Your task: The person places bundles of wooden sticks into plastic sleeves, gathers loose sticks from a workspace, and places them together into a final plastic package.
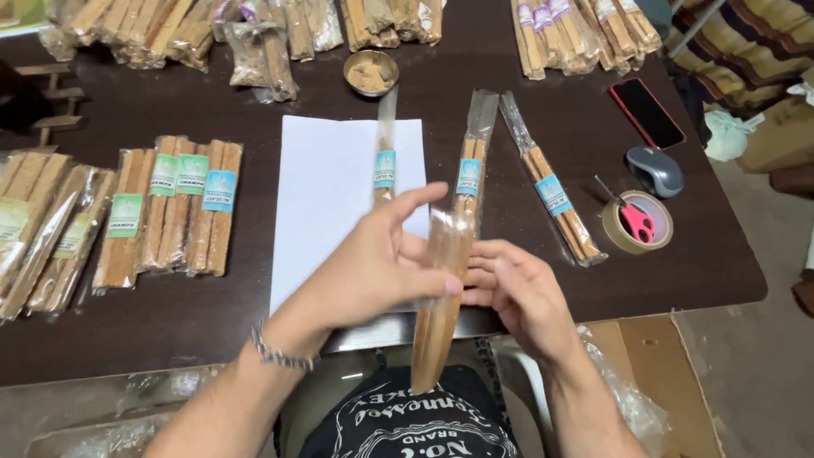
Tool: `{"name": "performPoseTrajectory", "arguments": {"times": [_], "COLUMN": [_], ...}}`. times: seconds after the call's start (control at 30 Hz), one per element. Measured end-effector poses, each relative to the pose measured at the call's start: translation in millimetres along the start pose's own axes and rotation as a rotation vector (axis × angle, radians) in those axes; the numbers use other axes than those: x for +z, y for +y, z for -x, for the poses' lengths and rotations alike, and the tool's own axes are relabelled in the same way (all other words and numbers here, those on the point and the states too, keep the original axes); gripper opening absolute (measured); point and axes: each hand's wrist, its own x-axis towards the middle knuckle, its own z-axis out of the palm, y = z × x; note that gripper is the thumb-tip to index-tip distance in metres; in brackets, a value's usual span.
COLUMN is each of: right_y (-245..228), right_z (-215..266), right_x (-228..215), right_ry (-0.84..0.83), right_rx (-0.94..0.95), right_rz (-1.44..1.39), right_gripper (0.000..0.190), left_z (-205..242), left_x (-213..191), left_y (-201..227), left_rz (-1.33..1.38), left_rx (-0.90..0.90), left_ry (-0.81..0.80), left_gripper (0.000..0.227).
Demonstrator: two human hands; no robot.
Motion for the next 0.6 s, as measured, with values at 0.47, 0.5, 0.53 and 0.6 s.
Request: {"name": "performPoseTrajectory", "arguments": {"times": [0.47, 0.5, 0.53, 0.6], "right_y": [25.9, 22.5, 19.9, 14.5], "right_z": [38.5, 39.4, 40.5, 42.4], "right_x": [12.4, 11.0, 11.0, 11.0], "right_ry": [0.131, 0.136, 0.137, 0.084], "right_rx": [0.12, 0.152, 0.154, 0.137], "right_rz": [0.093, 0.171, 0.171, 0.19], "right_gripper": [0.02, 0.017, 0.017, 0.006], "left_z": [29.6, 31.5, 32.2, 33.0], "left_x": [49.6, 51.0, 52.4, 55.1], "left_y": [-37.5, -39.4, -39.1, -38.2], "left_rz": [-0.136, -0.087, -0.086, -0.113], "left_rx": [-0.317, -0.316, -0.318, -0.294], "left_ry": [0.122, 0.125, 0.125, 0.13], "left_gripper": [0.116, 0.114, 0.114, 0.114]}}
